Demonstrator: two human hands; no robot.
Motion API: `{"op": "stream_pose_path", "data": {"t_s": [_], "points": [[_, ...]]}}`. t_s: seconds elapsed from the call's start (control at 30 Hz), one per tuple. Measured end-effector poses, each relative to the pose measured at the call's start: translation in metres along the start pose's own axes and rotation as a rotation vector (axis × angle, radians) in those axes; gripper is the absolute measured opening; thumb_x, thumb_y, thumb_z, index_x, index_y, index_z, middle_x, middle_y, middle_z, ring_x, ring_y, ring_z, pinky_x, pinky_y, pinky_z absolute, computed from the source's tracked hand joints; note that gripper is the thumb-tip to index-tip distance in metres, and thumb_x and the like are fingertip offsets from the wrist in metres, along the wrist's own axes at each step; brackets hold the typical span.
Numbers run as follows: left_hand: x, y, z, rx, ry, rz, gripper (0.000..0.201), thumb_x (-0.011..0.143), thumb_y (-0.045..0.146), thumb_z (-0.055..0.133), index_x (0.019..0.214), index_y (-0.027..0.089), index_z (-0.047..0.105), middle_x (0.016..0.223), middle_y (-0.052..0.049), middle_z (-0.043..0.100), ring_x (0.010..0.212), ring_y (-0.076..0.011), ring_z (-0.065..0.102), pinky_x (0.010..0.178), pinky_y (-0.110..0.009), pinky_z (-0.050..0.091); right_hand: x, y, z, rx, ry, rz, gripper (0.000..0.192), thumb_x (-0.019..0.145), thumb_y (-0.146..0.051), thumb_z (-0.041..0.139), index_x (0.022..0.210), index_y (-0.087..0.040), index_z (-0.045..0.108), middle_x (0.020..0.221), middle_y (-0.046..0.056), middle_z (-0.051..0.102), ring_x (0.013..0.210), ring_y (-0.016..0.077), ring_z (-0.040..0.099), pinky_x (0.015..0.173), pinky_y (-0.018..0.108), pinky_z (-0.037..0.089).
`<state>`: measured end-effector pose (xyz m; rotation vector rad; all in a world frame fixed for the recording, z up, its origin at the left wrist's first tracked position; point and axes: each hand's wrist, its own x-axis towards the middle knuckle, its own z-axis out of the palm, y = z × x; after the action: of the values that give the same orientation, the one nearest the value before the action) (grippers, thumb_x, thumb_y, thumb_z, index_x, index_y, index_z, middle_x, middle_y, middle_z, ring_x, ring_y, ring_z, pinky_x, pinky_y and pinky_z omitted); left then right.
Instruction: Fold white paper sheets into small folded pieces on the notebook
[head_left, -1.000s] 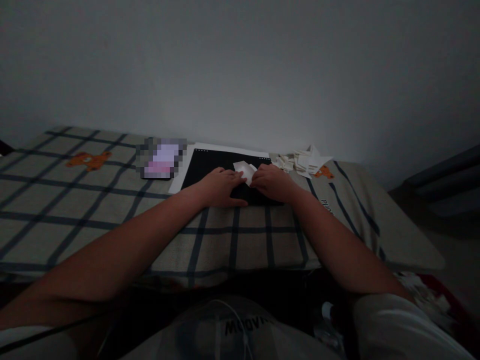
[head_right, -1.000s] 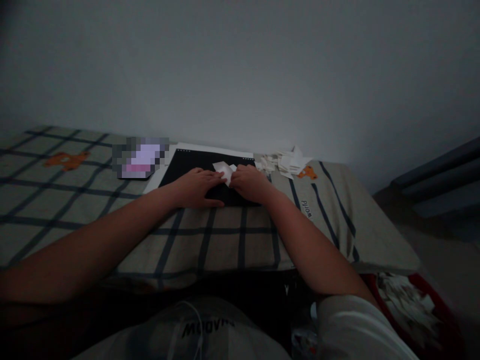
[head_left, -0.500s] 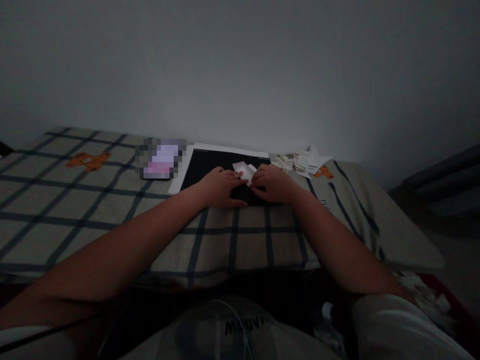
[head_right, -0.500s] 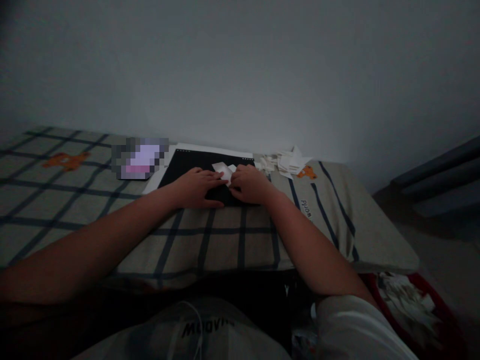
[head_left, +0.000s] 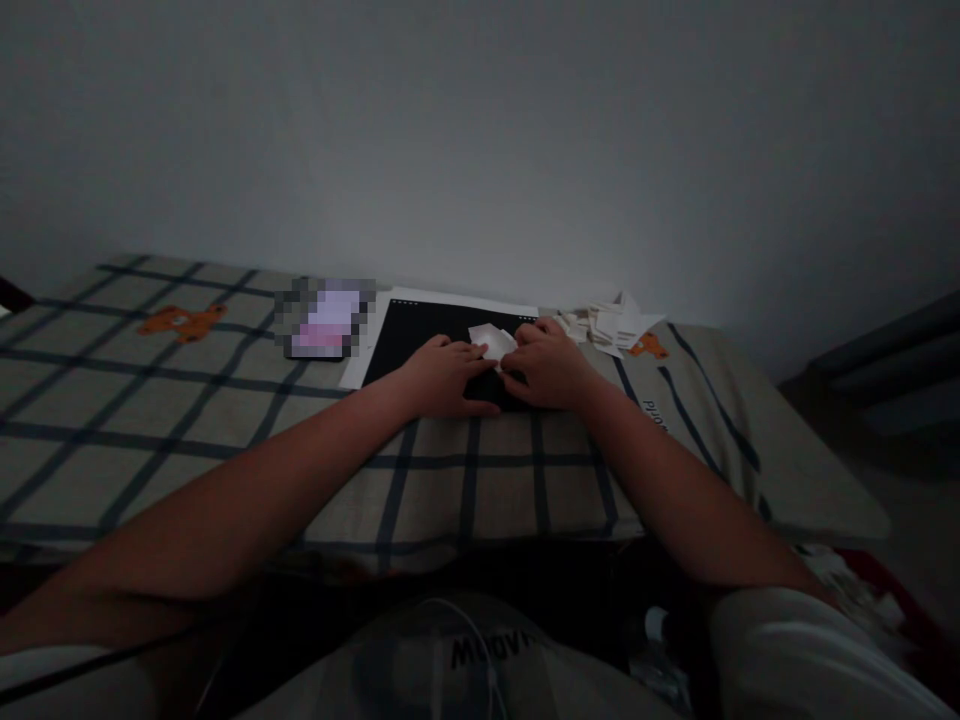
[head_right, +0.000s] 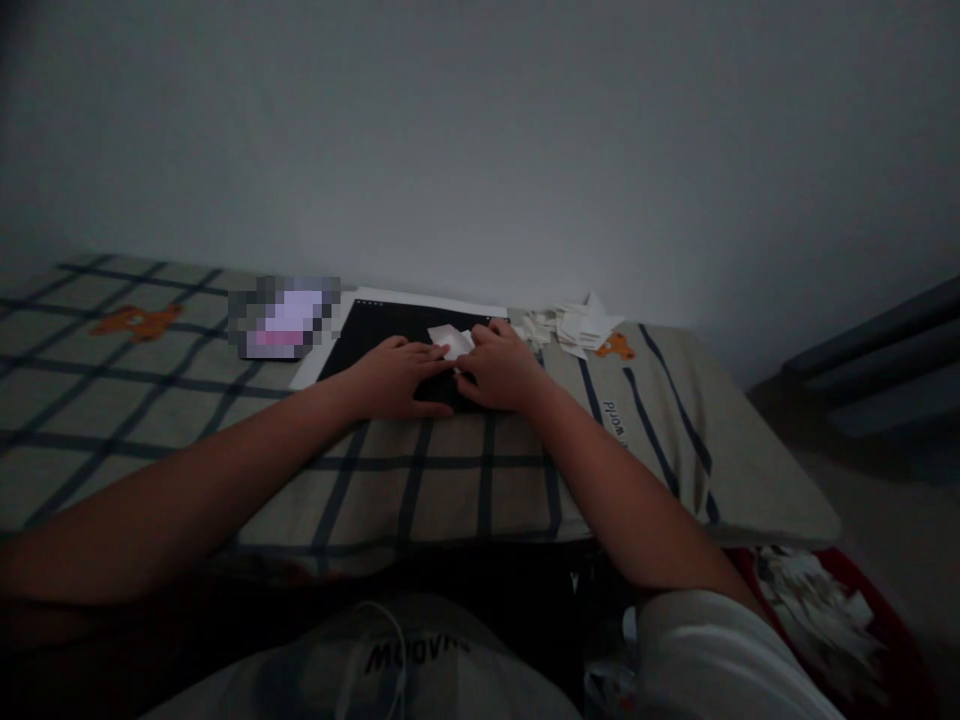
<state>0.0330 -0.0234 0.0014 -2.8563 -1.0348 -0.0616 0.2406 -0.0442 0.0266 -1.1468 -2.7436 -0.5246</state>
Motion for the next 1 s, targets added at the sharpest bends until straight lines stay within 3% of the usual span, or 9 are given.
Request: {"op": "stream_pose_path", "data": {"t_s": [0.1,0.2,0.4,0.5,0.67,1.0], "points": [[0.0,-0.001,0.0,-0.001,-0.002,0.004,0.084,0.081,0.079,0.035,0.142,0.021,0.045,0.149,-0.013,0.043,0.133,-0.0293,0.042,0.103,-0.041,0.025,-0.002,0.002,0.001,0.016,0.011,-0.007,0.034,0.09,-0.038,0.048,0.09,-0.018,0.076,0.078,0.01,0.063,0.09,0.0247,0.047,0.089,0.042,0.026],[0.0,-0.001,0.0,0.0,-0.009,-0.007,0.085,0.08,0.08,0.035,0.143,0.023,0.044,0.15,-0.013,0.042,0.133,-0.0298,0.042,0.102,-0.041,0.025,-0.004,0.007,0.008,0.114,0.079,0.013,0.033,0.091,-0.038,0.048,0.099,-0.021,0.075,0.084,0.009,0.065,0.092,0.0236,0.049,0.09,0.042,0.026],[0.0,0.002,-0.002,0.027,0.007,0.022,0.085,0.081,0.08,0.035,0.142,0.022,0.046,0.148,-0.014,0.044,0.131,-0.0307,0.043,0.101,-0.04,0.024,0.0,0.026,0.036,0.472,0.388,0.32,0.035,0.098,-0.033,0.039,0.111,-0.02,0.069,0.102,0.008,0.07,0.097,0.0214,0.057,0.088,0.038,0.038],[0.0,0.003,-0.003,0.037,0.01,0.017,0.085,0.08,0.08,0.036,0.141,0.022,0.046,0.147,-0.015,0.044,0.13,-0.0319,0.044,0.101,-0.041,0.023,0.003,0.035,0.051,0.598,0.386,0.413,0.028,0.093,-0.035,0.05,0.107,-0.021,0.07,0.1,0.007,0.071,0.095,0.0222,0.06,0.086,0.039,0.044],[-0.001,0.006,0.0,0.042,0.033,0.031,0.082,0.081,0.08,0.035,0.143,0.027,0.044,0.148,-0.015,0.043,0.129,-0.0333,0.044,0.099,-0.043,0.024,0.005,0.04,0.064,0.723,0.29,0.315,0.031,0.095,-0.04,0.047,0.101,-0.024,0.073,0.102,0.006,0.071,0.098,0.0209,0.061,0.091,0.041,0.045],[-0.003,0.008,0.001,0.049,0.056,0.071,0.082,0.081,0.081,0.032,0.145,0.031,0.042,0.149,-0.016,0.04,0.13,-0.0359,0.041,0.099,-0.046,0.025,0.003,0.038,0.063,0.662,0.233,0.089,0.044,0.099,-0.047,0.036,0.112,-0.024,0.071,0.111,0.007,0.068,0.107,0.0215,0.057,0.096,0.043,0.04]]}}
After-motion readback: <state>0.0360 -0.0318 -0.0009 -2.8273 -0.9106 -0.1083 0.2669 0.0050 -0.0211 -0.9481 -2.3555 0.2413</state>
